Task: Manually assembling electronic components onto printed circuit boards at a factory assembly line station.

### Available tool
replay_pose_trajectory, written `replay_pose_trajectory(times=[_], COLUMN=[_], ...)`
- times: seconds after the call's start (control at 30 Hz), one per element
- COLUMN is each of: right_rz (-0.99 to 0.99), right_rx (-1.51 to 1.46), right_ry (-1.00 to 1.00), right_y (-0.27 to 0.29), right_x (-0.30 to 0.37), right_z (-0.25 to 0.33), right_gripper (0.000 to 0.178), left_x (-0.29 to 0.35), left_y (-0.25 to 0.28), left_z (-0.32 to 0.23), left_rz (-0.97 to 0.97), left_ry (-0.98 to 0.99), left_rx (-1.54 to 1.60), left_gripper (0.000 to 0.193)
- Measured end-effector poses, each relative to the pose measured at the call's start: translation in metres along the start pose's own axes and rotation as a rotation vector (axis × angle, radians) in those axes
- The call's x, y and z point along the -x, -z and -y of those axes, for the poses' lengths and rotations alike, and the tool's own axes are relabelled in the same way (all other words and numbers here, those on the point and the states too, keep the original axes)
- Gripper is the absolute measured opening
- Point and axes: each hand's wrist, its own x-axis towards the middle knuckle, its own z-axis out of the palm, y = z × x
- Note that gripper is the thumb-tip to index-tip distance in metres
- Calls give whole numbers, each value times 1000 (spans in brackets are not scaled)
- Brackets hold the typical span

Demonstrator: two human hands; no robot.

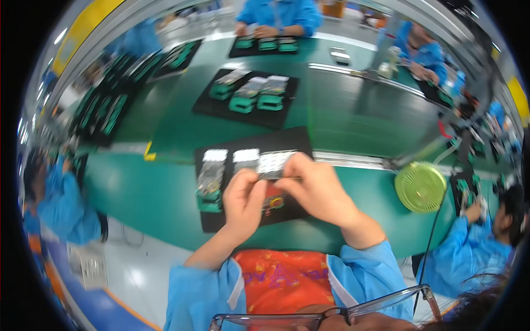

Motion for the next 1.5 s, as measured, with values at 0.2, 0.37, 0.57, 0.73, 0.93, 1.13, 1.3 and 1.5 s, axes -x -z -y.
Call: replay_pose_trajectory(times=[0.2, 0.37, 0.57, 0.73, 0.93, 1.13, 1.3, 1.5], right_rz=[-216, -245, -233, -390, -462, -454, -503, -557], right_rx=[-98, -126, -51, -16, -17, -161, -168, -186], right_ry=[92, 156, 129, 94, 105, 73, 43, -28], right_y=[-31, -29, -21, -5, 1, -3, 3, 7], right_x=[-30, -24, -18, -17, -14, -18, -16, -14], right_z=[10, 11, 15, 11, 6, 5, 13, 14], right_gripper=[24, 24, 25, 24, 25, 22, 21, 20], left_x=[-48, -45, -50, -51, -40, -40, -42, -20], left_y=[49, 49, 51, 51, 55, 89, 167, 244], left_z=[-10, -16, -6, 21, 23, -17, -13, 4], left_rz=[146, 166, 198, 148, 344, 335, -22, -143], left_ry=[-92, -127, -28, 473, 583, 283, 6, 533], left_rx=[-165, -198, -53, 216, -49, -265, -877, -790], left_gripper=[10, 12, 9, 22, 62, 60, 50, 58])
